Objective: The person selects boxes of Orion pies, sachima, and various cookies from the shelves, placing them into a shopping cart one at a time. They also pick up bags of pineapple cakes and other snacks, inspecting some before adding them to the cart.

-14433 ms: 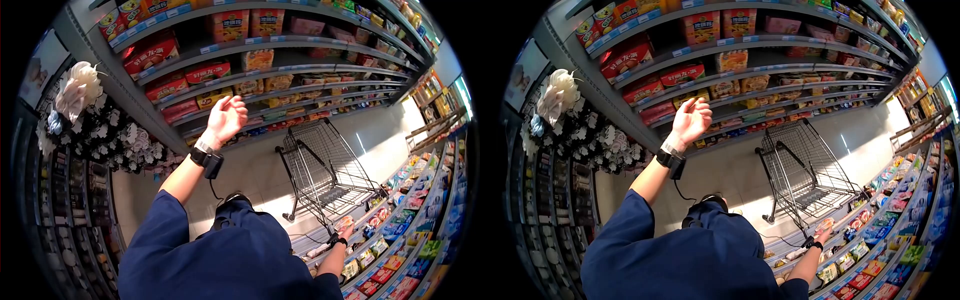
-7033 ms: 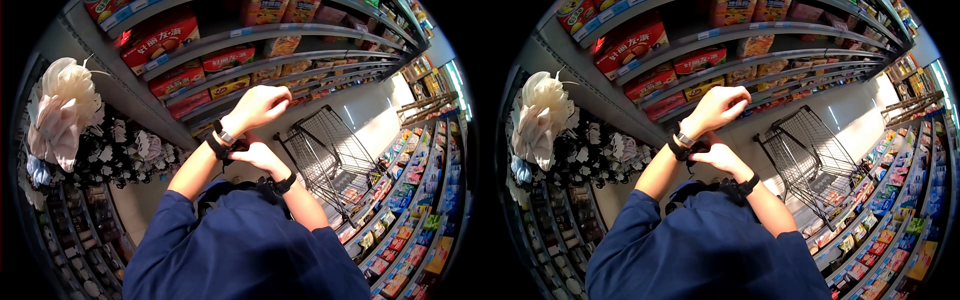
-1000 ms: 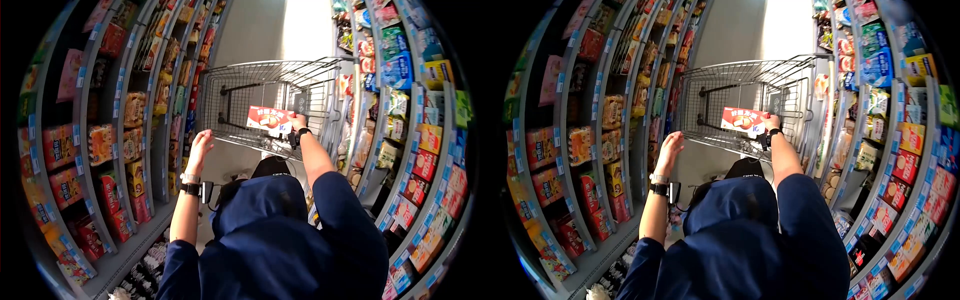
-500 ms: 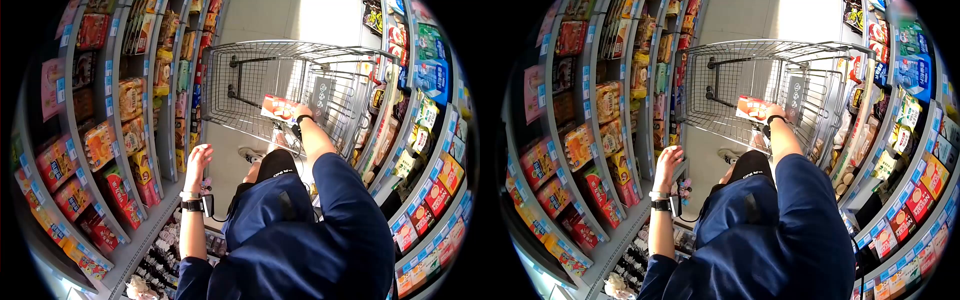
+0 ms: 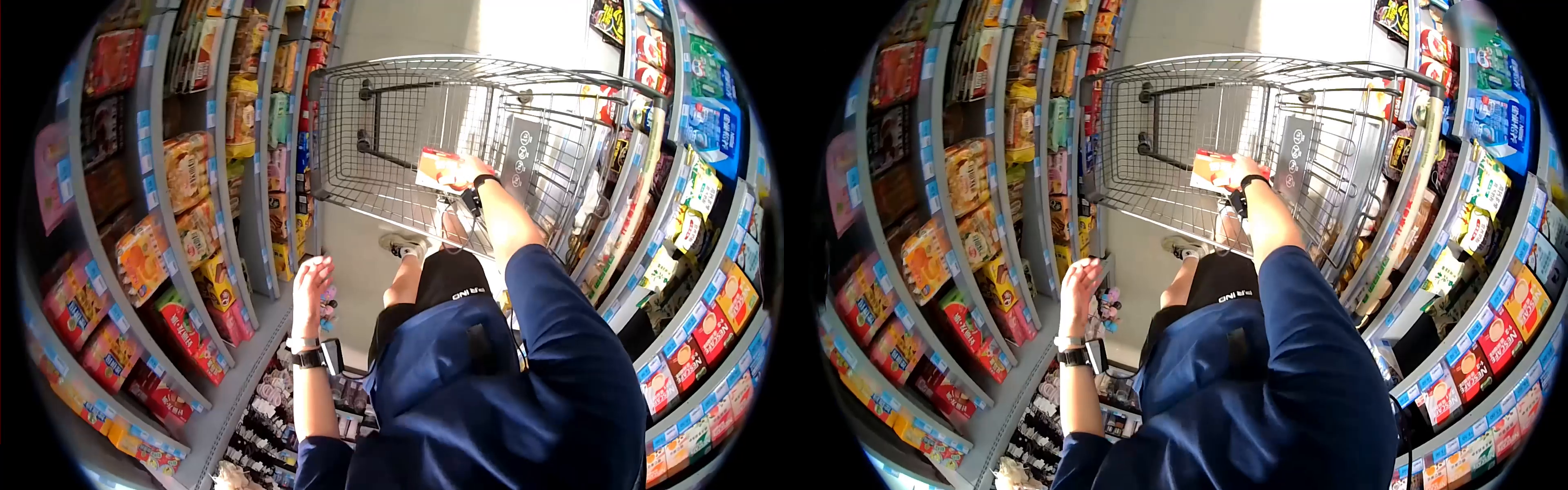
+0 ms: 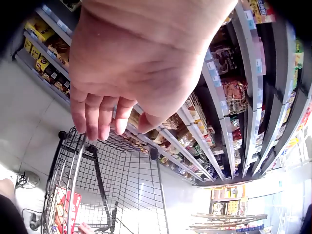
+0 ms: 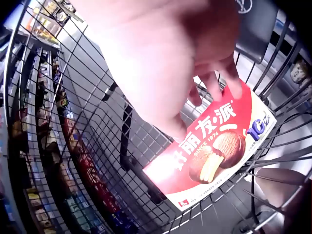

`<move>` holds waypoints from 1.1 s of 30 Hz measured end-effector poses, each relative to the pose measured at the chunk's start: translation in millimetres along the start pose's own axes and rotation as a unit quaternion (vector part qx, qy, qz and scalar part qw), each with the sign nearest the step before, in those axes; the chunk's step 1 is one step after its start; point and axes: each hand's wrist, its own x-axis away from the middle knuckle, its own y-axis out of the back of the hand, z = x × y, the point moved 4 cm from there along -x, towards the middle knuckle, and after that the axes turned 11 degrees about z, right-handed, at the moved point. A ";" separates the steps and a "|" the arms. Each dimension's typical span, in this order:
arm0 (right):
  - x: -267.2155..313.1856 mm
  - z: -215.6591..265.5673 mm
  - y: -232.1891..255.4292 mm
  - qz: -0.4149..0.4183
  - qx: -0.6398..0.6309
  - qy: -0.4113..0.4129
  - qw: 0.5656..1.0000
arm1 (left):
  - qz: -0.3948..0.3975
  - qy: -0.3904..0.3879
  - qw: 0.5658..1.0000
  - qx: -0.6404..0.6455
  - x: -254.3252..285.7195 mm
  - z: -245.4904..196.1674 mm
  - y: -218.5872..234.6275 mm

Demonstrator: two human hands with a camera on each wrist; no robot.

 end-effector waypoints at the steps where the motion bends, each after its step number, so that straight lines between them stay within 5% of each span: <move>1: -7.0 -4.7 -0.8 -0.010 0.045 -0.019 0.999 | -0.016 0.023 1.000 0.003 -1.7 8.2 -1.0; 5: -49.3 -29.0 -26.5 -0.032 0.028 0.005 0.999 | -0.011 0.082 0.996 0.026 -13.3 45.5 -4.7; 8: -38.1 -19.3 -21.7 -0.127 0.016 -0.007 0.992 | 0.003 0.097 0.995 0.020 -21.3 68.1 -16.2; 12: -13.6 -0.8 -0.3 -0.030 0.119 -0.005 0.992 | 0.008 0.112 0.994 0.017 -30.9 72.9 -40.8; 13: -31.5 -25.7 -10.9 -0.061 0.055 0.027 0.996 | 0.011 0.110 0.994 0.015 -34.0 71.1 -44.7; 16: -21.8 -6.3 4.1 -0.043 0.133 0.057 0.989 | 0.024 0.094 0.995 0.010 -41.9 60.2 -50.3; 20: -37.5 6.9 14.5 -0.005 0.041 0.081 0.996 | 0.022 0.077 0.997 0.006 -51.0 56.1 -45.2; 26: -53.7 -9.7 1.0 0.000 0.193 0.045 0.980 | 0.027 0.081 0.996 0.017 -61.7 46.7 -37.8; 29: -79.4 -48.1 -23.3 0.026 0.026 0.024 0.999 | -0.018 0.044 0.999 0.010 -59.4 24.2 -23.3; 32: -80.5 -46.7 -14.5 0.079 0.072 0.059 0.993 | -0.038 0.013 0.998 0.039 -51.8 15.0 -5.0; 33: -86.3 -58.8 -19.8 0.127 -0.078 0.010 0.989 | -0.036 0.011 0.998 0.042 -49.4 12.2 -1.4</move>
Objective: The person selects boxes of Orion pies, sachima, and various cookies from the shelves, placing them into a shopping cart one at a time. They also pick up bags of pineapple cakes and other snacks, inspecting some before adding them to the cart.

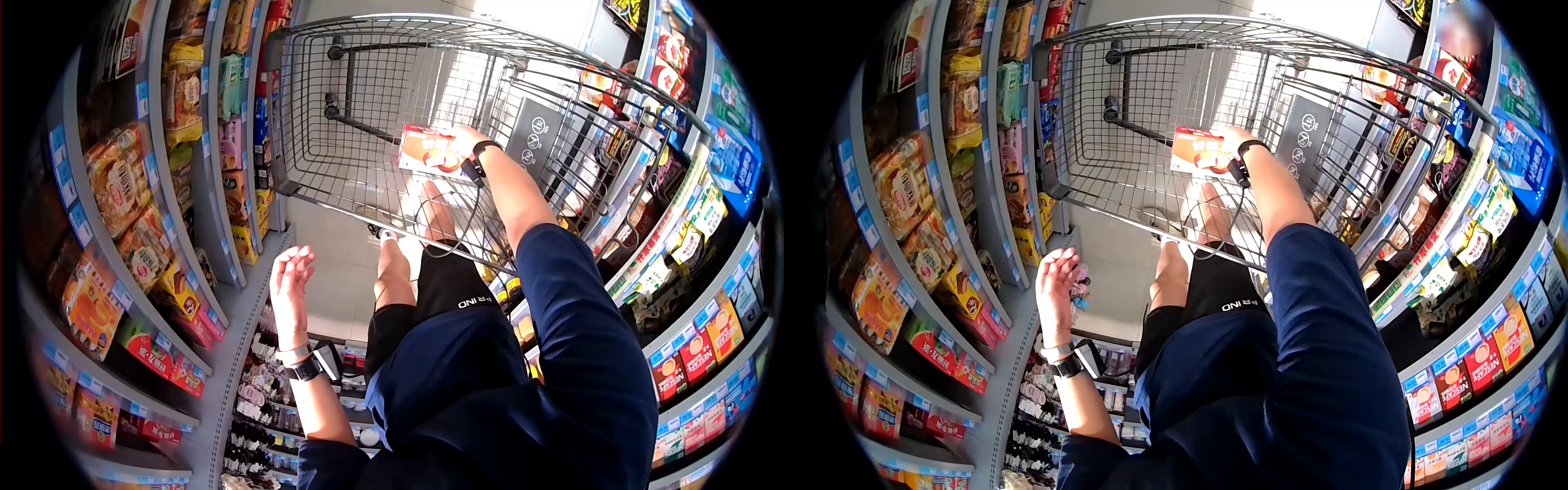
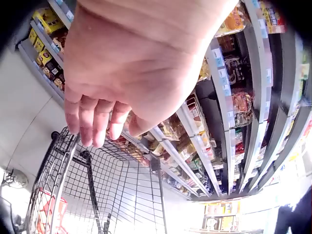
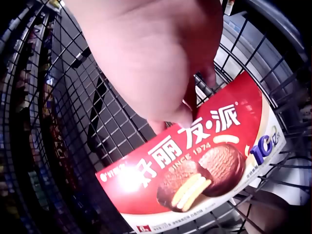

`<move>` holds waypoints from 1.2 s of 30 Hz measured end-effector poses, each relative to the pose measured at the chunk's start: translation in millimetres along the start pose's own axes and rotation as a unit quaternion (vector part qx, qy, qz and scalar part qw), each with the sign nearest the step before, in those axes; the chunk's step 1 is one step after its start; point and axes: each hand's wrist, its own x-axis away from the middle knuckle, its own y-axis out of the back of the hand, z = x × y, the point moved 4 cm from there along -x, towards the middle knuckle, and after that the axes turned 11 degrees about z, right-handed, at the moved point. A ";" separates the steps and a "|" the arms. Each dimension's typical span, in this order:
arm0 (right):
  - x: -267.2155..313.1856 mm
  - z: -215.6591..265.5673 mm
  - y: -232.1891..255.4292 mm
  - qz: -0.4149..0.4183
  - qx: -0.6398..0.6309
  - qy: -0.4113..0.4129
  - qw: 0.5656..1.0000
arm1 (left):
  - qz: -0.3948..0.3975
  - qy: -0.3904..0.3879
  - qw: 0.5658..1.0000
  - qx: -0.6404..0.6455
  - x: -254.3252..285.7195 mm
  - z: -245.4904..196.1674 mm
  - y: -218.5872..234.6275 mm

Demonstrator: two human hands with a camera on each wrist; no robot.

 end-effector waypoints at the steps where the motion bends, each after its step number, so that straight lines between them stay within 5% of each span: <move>1: -18.8 -25.5 -1.5 0.012 -0.021 0.011 1.000 | -0.001 -0.001 1.000 0.002 2.8 -2.0 3.1; 3: -26.0 -31.0 -1.7 0.019 -0.136 -0.004 0.990 | -0.008 0.002 1.000 -0.004 5.1 -2.8 8.9; 4: -1.4 -6.2 5.9 -0.039 0.155 0.078 0.984 | -0.006 0.002 1.000 -0.002 5.4 -0.9 12.5; 9: 17.7 17.2 -6.7 -0.134 0.243 0.042 0.960 | -0.005 0.008 1.000 -0.005 7.5 18.4 22.8; 18: 26.3 23.4 -14.2 -0.067 0.235 -0.035 0.969 | -0.007 0.006 1.000 -0.021 8.9 32.8 25.0; 22: 14.8 30.0 -29.9 0.047 0.248 -0.205 0.946 | 0.005 -0.013 0.999 -0.035 16.7 25.6 31.6; 23: 28.4 41.8 -27.0 -0.035 0.294 -0.172 0.939 | 0.005 -0.022 0.999 -0.036 22.9 18.7 35.6; 26: 6.1 8.3 -38.4 -0.035 0.043 -0.022 0.998 | 0.002 -0.052 0.997 -0.055 49.7 -2.9 59.8; 29: 44.1 39.1 -49.0 0.101 -0.336 0.028 0.936 | -0.055 -0.092 0.986 -0.129 92.4 -32.4 89.5; 30: 64.3 63.5 -45.5 0.186 -0.256 0.058 0.947 | -0.077 -0.104 0.985 -0.113 109.6 -36.1 104.0; 34: 85.9 99.1 -27.6 0.005 -0.333 0.035 0.942 | -0.158 -0.197 0.966 -0.047 171.8 -23.0 175.8; 36: 93.7 117.6 -22.0 -0.010 -0.381 0.061 0.922 | -0.208 -0.233 0.950 -0.024 207.9 -9.4 210.6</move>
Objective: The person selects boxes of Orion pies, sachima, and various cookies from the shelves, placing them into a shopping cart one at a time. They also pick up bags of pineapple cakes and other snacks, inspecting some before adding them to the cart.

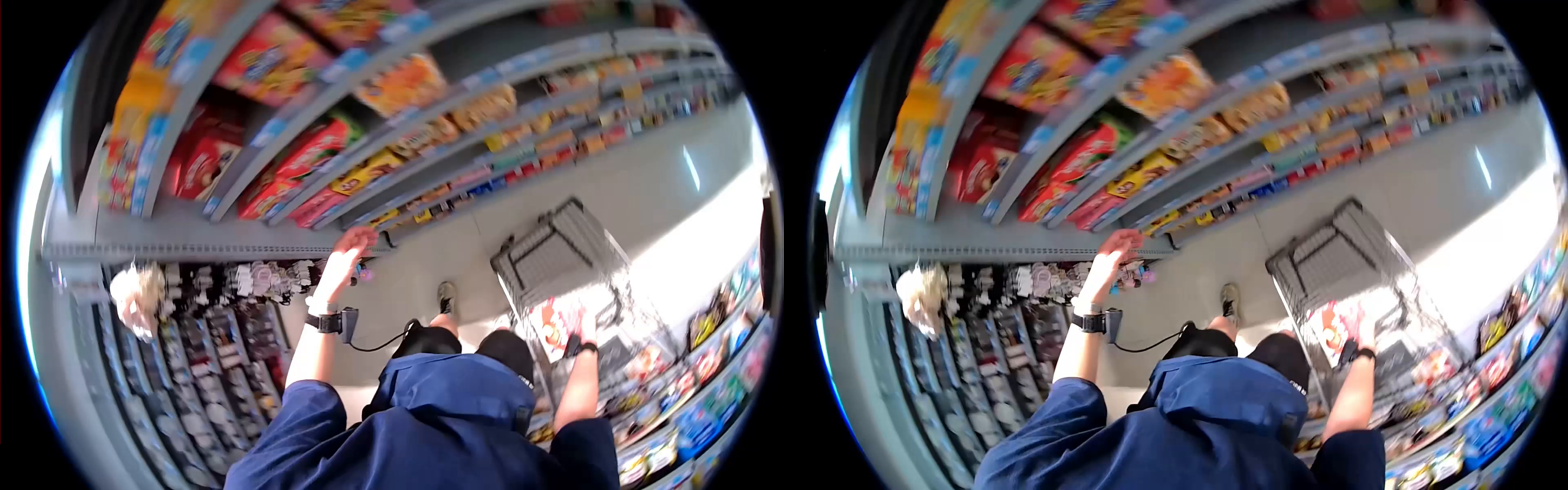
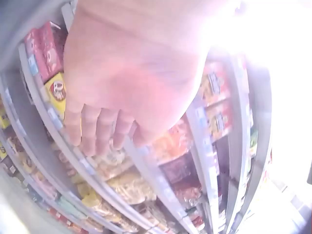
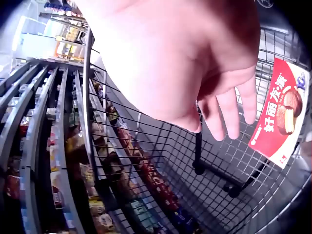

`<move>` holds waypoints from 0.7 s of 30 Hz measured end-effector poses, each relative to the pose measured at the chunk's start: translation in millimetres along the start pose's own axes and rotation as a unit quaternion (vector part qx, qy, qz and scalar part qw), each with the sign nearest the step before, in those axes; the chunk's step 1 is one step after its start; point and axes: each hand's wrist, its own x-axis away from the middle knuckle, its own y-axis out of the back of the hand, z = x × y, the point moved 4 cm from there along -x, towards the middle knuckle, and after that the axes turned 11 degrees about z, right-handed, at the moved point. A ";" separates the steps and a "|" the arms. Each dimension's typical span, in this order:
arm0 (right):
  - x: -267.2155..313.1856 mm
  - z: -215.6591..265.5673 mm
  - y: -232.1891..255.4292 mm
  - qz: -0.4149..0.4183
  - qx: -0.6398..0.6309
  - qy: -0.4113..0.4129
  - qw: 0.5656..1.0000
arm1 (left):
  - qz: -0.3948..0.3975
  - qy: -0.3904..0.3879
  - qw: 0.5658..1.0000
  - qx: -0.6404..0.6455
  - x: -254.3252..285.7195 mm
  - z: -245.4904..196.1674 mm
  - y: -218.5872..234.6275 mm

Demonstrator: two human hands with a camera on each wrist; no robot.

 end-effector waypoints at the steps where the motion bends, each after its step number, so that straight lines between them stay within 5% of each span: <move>1: 3.5 12.1 -5.7 -0.003 0.027 -0.004 1.000 | -0.019 -0.008 1.000 0.003 8.6 3.4 19.2; 2: -23.6 4.7 20.9 0.003 0.031 0.004 0.999 | -0.043 -0.019 0.999 -0.009 27.0 -6.9 44.0; 5: 36.6 70.7 -100.2 -0.025 0.192 0.031 0.981 | -0.133 -0.059 0.989 0.022 61.0 16.7 125.4; 9: 21.3 117.6 -263.6 0.108 0.269 0.128 0.949 | -0.220 -0.209 0.949 0.084 103.6 30.6 225.7; 11: 30.8 134.2 -391.1 0.182 0.284 0.278 0.899 | -0.299 -0.188 0.933 0.072 130.0 -6.7 247.8; 12: 41.5 144.8 -467.5 0.256 0.304 0.385 0.833 | -0.320 -0.205 0.921 0.091 137.6 -11.1 260.7; 15: 114.7 139.7 -675.5 0.382 0.377 0.421 0.731 | -0.339 -0.229 0.905 0.116 149.8 -3.5 290.4; 16: 160.8 129.1 -736.8 0.408 0.435 0.466 0.653 | -0.333 -0.223 0.908 0.121 149.5 4.4 295.5; 20: 214.1 83.8 -900.3 0.518 0.432 0.448 0.587 | -0.282 -0.245 0.914 0.156 150.6 31.6 295.9; 21: 210.6 75.5 -929.9 0.482 0.430 0.475 0.597 | -0.269 -0.242 0.920 0.150 148.9 46.7 297.6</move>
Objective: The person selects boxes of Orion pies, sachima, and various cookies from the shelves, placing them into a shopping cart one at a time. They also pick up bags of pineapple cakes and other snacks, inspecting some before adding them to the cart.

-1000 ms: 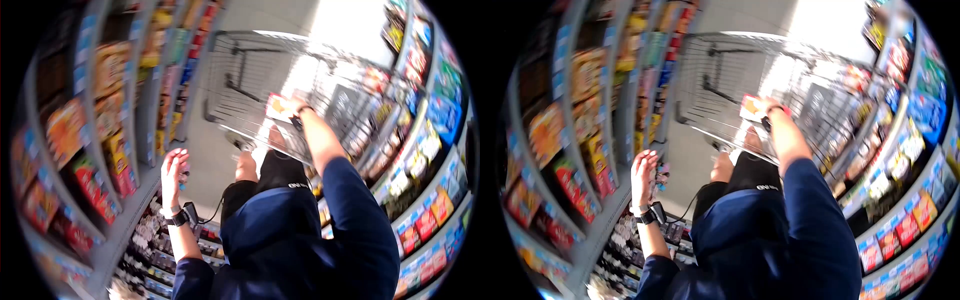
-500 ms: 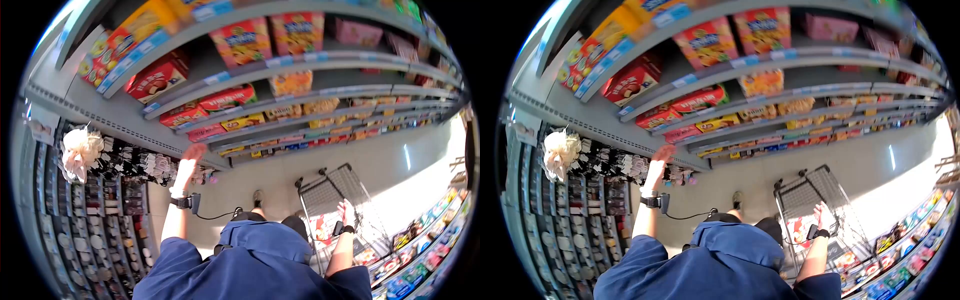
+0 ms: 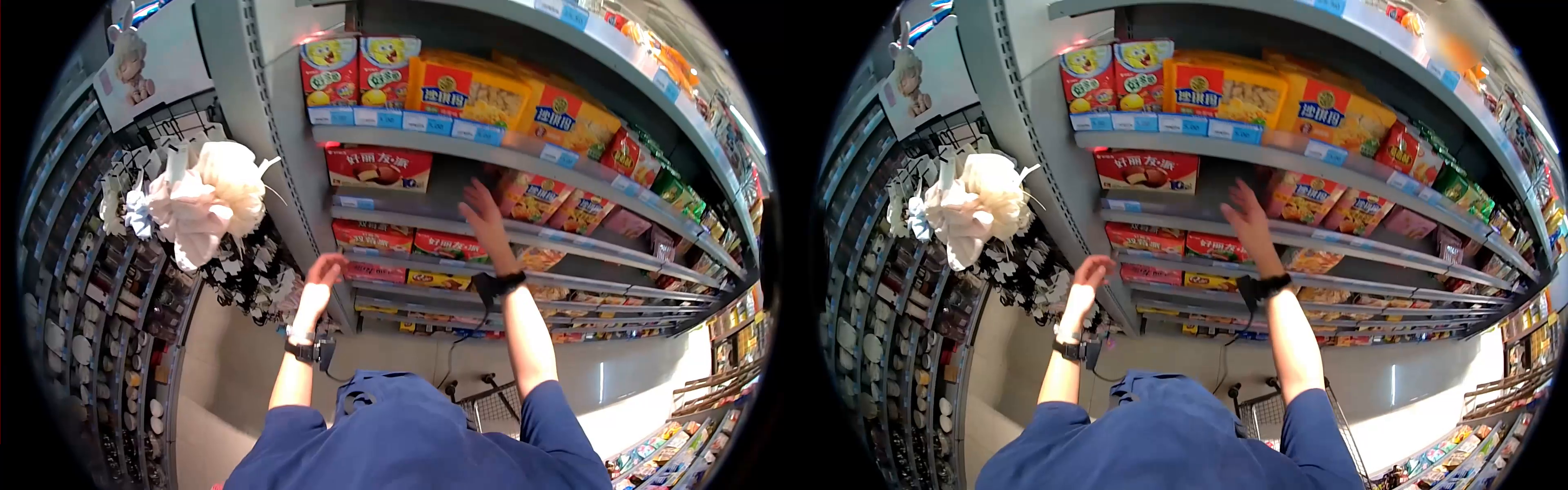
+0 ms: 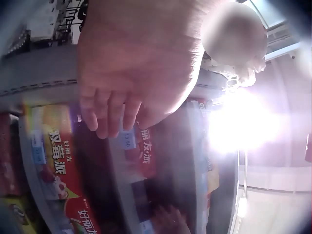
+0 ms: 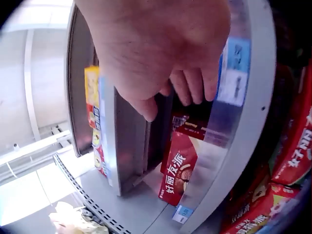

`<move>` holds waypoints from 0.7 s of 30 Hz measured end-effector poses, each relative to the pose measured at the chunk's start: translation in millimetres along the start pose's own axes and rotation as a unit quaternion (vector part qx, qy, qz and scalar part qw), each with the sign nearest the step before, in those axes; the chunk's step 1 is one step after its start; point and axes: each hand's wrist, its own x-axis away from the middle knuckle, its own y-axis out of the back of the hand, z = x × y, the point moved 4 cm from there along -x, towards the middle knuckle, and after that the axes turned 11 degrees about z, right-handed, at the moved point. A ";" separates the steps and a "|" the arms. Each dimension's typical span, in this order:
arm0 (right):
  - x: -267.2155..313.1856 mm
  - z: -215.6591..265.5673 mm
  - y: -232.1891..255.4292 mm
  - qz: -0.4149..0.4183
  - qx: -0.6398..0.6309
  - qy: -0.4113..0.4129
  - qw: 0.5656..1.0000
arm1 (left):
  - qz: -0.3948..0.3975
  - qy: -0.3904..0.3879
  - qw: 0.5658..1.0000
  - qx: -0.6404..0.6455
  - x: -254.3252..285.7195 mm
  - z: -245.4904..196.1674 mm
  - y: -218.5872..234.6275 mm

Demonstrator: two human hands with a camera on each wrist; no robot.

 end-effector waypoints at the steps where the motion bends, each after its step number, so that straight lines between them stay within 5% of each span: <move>1: -26.7 -8.1 -8.9 -0.040 0.025 -0.001 0.999 | 0.011 -0.001 1.000 -0.005 6.4 5.0 6.8; 5: -97.4 -31.7 -26.3 -0.101 0.187 0.083 0.974 | 0.018 0.026 1.000 -0.001 44.7 23.5 55.0; 8: -119.3 -31.8 -46.0 -0.045 0.175 0.009 0.983 | -0.091 -0.007 0.996 -0.012 80.6 31.6 94.3; 10: -121.8 -28.1 -60.9 0.097 0.186 -0.135 0.968 | -0.099 0.007 0.995 -0.023 95.2 37.4 110.9; 11: -118.7 -15.0 -60.6 0.044 0.240 -0.071 0.967 | -0.099 0.013 0.995 -0.023 100.4 40.6 114.2; 15: -119.0 -26.8 -37.4 0.066 0.235 -0.082 0.966 | -0.079 0.029 0.996 -0.026 100.1 45.1 106.7; 17: -113.1 -33.2 -34.0 0.065 0.136 -0.079 0.985 | -0.075 0.061 0.995 -0.009 88.0 56.4 96.4; 21: -76.8 12.4 -39.9 0.094 0.185 -0.015 0.978 | -0.005 0.045 0.998 0.043 54.9 62.8 61.3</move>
